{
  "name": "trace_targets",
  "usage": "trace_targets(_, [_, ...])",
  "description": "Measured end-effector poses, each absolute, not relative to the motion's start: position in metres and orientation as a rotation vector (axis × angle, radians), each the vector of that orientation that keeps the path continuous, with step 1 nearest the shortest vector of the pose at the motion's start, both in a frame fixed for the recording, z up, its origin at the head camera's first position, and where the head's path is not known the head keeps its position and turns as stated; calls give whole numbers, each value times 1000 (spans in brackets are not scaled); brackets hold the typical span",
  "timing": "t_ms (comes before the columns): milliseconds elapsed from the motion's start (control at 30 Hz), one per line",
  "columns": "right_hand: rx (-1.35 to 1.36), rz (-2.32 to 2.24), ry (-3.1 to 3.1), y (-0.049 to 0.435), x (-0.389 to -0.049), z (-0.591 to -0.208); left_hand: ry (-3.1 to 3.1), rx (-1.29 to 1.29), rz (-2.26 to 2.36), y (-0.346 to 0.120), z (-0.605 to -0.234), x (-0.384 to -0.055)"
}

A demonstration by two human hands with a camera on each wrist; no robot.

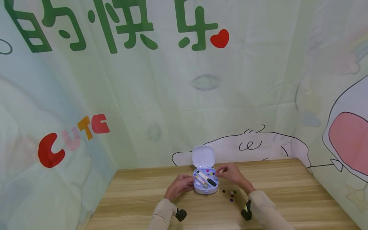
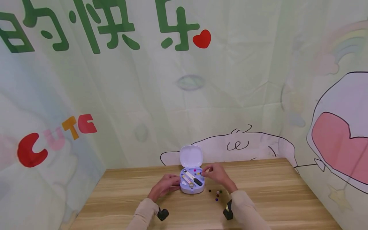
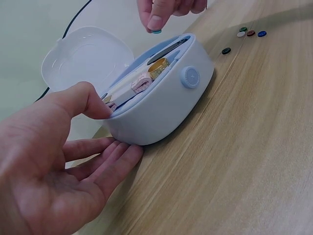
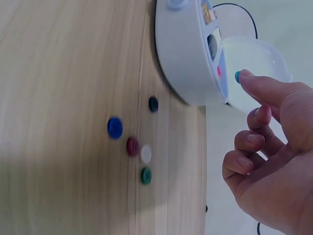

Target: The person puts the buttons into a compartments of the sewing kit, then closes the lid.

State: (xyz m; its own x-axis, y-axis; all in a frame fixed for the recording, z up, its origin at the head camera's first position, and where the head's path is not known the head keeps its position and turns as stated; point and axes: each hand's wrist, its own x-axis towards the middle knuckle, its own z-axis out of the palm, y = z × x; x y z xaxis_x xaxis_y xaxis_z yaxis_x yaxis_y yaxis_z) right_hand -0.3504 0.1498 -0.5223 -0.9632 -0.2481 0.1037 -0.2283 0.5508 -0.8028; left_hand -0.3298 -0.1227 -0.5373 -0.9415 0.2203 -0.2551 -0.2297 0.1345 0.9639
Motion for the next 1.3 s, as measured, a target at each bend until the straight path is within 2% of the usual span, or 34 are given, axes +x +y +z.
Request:
trace_targets(533, [-362, -1443, 2752, 142, -351, -523, 2076, -7, 1884, -121, -537, -329])
trace_targets(1067, [-380, -1313, 2778, 187, -346, -531, 2077, -1, 1885, -122, -539, -330])
trace_targets(1300, [-480, -1265, 2758, 207, -339, -533, 2084, -17, 1879, -121, -538, -329])
